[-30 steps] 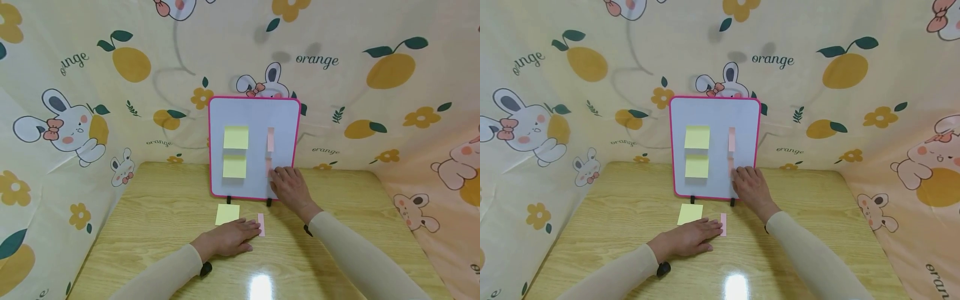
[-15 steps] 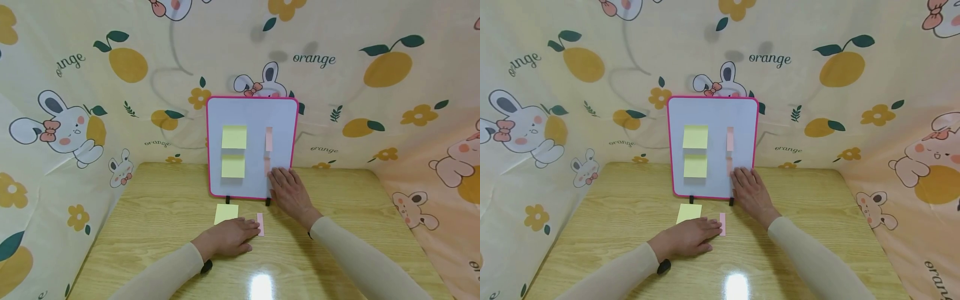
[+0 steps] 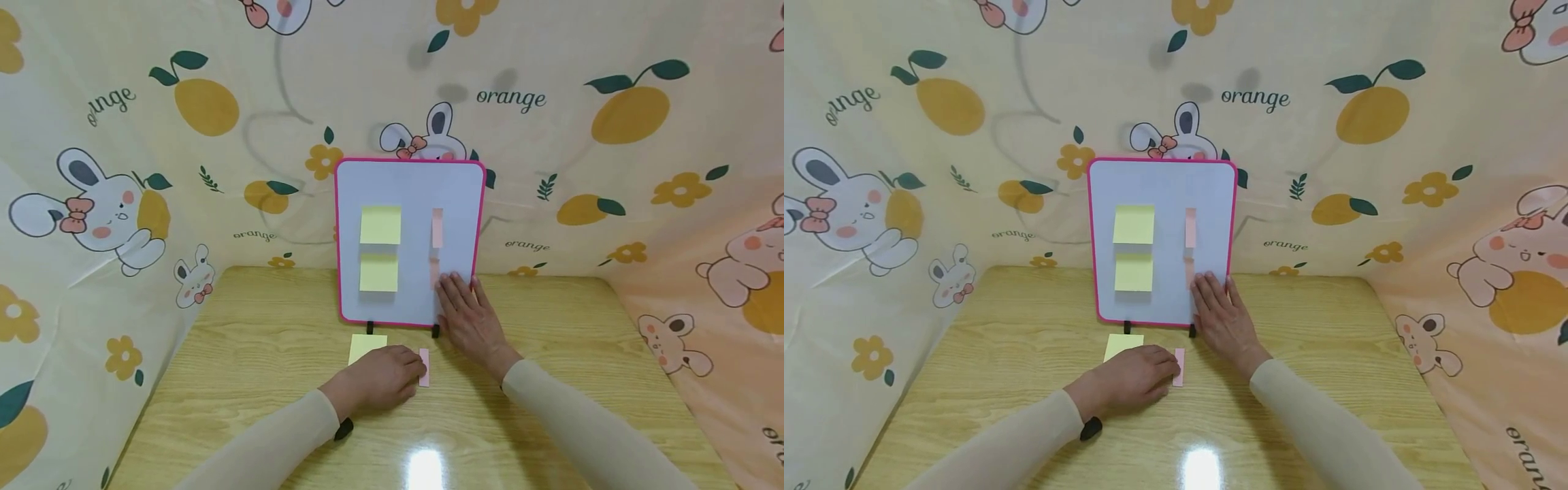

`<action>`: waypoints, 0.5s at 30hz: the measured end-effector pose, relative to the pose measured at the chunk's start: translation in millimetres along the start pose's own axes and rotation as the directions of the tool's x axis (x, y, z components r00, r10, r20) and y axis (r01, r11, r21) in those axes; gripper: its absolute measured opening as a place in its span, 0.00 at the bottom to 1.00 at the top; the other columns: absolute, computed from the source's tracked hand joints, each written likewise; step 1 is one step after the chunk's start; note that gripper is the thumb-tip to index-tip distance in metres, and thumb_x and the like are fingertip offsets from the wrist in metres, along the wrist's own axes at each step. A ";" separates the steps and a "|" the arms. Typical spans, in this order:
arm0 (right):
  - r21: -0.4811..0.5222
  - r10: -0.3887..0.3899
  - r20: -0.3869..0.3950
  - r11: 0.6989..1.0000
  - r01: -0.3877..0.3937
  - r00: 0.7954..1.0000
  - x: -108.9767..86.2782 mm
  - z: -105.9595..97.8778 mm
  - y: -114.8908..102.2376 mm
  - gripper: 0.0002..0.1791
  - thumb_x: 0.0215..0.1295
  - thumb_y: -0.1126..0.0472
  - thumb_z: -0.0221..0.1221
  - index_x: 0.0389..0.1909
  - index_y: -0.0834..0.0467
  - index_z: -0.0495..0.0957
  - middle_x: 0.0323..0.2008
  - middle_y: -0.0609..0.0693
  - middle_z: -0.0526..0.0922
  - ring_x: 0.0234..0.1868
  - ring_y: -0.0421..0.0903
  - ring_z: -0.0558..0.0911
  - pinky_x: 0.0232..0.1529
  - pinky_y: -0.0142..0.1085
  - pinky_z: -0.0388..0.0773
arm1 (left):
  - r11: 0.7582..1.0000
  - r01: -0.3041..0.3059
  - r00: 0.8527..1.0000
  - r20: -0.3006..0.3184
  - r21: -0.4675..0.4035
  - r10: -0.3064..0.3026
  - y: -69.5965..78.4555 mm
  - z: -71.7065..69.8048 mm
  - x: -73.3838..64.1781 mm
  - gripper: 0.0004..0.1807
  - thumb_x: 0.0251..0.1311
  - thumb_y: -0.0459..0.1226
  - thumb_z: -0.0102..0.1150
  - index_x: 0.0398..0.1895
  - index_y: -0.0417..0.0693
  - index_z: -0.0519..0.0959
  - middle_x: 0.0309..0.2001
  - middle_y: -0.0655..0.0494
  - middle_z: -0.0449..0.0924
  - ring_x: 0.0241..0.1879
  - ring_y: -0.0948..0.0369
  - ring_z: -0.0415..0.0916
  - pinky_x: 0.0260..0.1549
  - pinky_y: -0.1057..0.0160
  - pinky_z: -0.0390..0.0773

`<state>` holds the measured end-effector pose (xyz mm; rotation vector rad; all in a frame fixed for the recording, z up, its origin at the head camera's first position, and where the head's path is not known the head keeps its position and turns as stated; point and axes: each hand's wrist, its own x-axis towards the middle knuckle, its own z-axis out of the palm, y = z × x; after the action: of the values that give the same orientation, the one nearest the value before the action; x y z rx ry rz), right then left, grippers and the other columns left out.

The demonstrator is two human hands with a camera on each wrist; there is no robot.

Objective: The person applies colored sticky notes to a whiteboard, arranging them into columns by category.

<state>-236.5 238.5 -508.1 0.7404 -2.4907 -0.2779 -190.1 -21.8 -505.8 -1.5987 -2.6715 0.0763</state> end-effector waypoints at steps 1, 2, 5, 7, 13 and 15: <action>0.006 0.002 0.005 1.000 -0.002 1.000 -0.1 -0.1 -0.3 0.39 0.76 0.49 0.54 0.82 0.64 0.59 0.84 0.59 0.56 0.85 0.58 0.54 0.84 0.60 0.51 | 1.000 0.017 0.999 -0.027 0.017 -0.016 -1.6 -1.5 2.0 0.20 0.80 0.46 0.50 0.67 0.53 0.80 0.65 0.59 0.80 0.70 0.60 0.74 0.76 0.63 0.69; 0.012 0.004 0.011 1.000 -0.004 1.000 0.0 -0.1 -0.5 0.39 0.77 0.49 0.53 0.82 0.64 0.58 0.84 0.59 0.55 0.85 0.57 0.53 0.84 0.60 0.50 | 0.999 0.036 0.998 -0.053 0.035 -0.034 -4.1 -4.8 4.3 0.19 0.80 0.44 0.50 0.67 0.52 0.80 0.65 0.58 0.80 0.70 0.60 0.75 0.76 0.62 0.69; 0.014 0.010 0.012 1.000 -0.010 1.000 0.2 0.7 -1.1 0.39 0.78 0.49 0.53 0.82 0.64 0.57 0.84 0.58 0.55 0.85 0.56 0.53 0.85 0.59 0.49 | 0.987 0.109 0.987 -0.132 0.117 -0.093 -16.6 -20.1 12.7 0.20 0.80 0.40 0.51 0.70 0.49 0.78 0.69 0.56 0.79 0.72 0.58 0.73 0.77 0.59 0.68; 0.008 0.011 -0.002 1.000 -0.011 1.000 0.2 1.7 -1.3 0.40 0.77 0.49 0.54 0.82 0.64 0.58 0.84 0.58 0.56 0.85 0.56 0.54 0.84 0.59 0.50 | 0.971 0.151 0.979 -0.167 0.184 -0.120 -28.0 -33.9 19.0 0.23 0.80 0.39 0.52 0.74 0.47 0.75 0.73 0.54 0.76 0.76 0.56 0.69 0.79 0.57 0.64; 0.013 0.016 -0.027 1.000 -0.016 0.999 -0.6 4.0 -2.5 0.40 0.75 0.49 0.54 0.81 0.64 0.60 0.83 0.58 0.59 0.84 0.56 0.57 0.84 0.59 0.52 | 0.920 0.177 0.980 -0.149 0.350 -0.132 -61.6 -65.7 35.7 0.29 0.82 0.42 0.46 0.81 0.44 0.64 0.81 0.50 0.62 0.83 0.53 0.54 0.84 0.51 0.53; 0.016 0.022 -0.012 1.000 -0.022 1.000 -0.7 4.3 -3.4 0.40 0.76 0.48 0.54 0.81 0.64 0.59 0.83 0.58 0.58 0.84 0.56 0.56 0.84 0.58 0.51 | 0.910 0.153 0.986 -0.122 0.386 -0.114 -69.9 -69.8 39.2 0.30 0.83 0.42 0.43 0.83 0.44 0.61 0.83 0.50 0.59 0.84 0.53 0.51 0.84 0.51 0.51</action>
<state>-236.8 236.2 -513.2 0.7190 -2.4903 -0.2446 -266.7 -18.3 -432.3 -1.2592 -2.4756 0.4879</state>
